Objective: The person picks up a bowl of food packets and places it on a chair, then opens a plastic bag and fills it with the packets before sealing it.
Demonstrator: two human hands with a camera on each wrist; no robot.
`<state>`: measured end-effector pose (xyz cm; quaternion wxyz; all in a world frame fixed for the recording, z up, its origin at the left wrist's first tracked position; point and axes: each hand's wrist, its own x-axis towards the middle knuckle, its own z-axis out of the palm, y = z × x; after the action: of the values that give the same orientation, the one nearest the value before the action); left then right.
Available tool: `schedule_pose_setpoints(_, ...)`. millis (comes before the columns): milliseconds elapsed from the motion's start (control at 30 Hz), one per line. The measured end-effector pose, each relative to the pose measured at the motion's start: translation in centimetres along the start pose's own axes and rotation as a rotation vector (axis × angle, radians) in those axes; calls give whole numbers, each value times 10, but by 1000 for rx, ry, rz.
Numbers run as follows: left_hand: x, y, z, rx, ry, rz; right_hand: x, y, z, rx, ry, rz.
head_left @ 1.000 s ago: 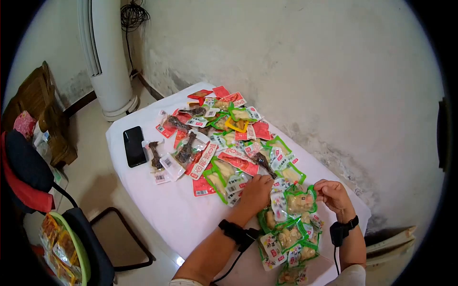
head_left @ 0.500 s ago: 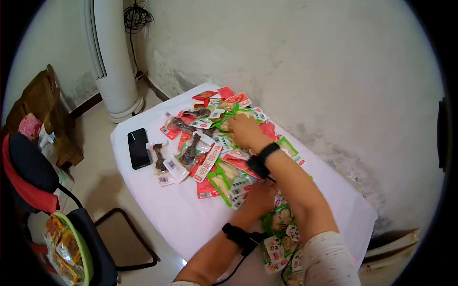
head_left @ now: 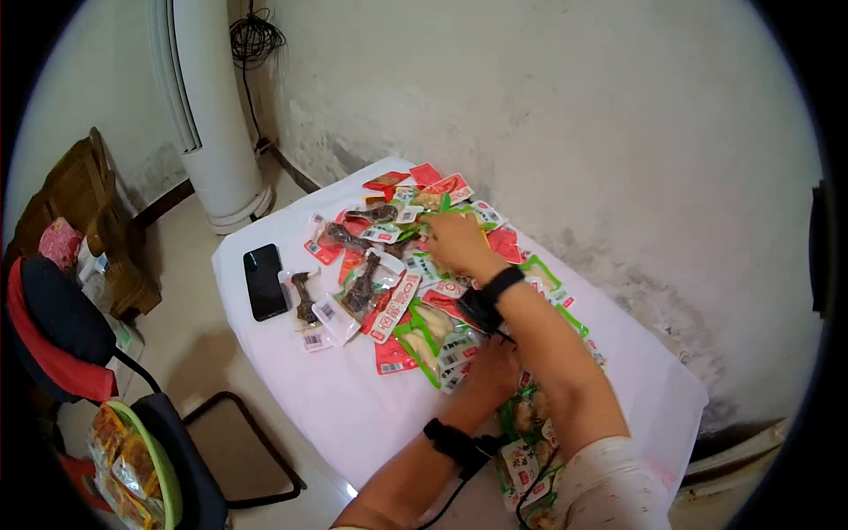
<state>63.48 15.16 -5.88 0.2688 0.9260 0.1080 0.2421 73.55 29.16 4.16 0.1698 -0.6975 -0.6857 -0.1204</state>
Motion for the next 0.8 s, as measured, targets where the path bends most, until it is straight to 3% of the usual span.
schedule_pose_setpoints(33, 1, 0, 2, 27, 32, -9, -7, 4, -15, 261, 69, 62)
schedule_pose_setpoints(100, 2, 7, -6, 103, 141, 24, -38, -2, -75, 656, -21, 224)
schedule_pose_setpoints(167, 1, 7, -7, 60, 175, 41, -79, -4, -128, 824, -74, 241)
schedule_pose_setpoints(267, 0, 7, -5, 53, 245, 65, -151, -9, -183, 672, -157, 194)
schedule_pose_setpoints(300, 1, 7, -7, 69, 150, 39, -173, -13, -197, 471, -176, 97)
schedule_pose_setpoints(333, 2, 7, -9, 86, 55, 12, -197, -17, -199, 547, -259, 179)
schedule_pose_setpoints(400, 1, 6, -7, 67, 90, 16, -222, -26, -203, 301, -413, -1)
schedule_pose_setpoints(467, 1, 6, -7, 51, 124, 19, -237, -33, -206, 254, -509, -164)
schedule_pose_setpoints(600, 1, 8, -13, 44, 134, 36, -213, -20, -196, 393, -471, -192)
schedule_pose_setpoints(667, 3, 5, -11, 46, 124, 32, -178, -3, -174, 406, -337, -212)
schedule_pose_setpoints(733, 6, -3, 5, 71, 250, 108, -135, 6, -146, 374, -281, -203)
schedule_pose_setpoints(800, 6, -1, -2, 122, 170, 76, -92, 7, -106, 303, -238, -196)
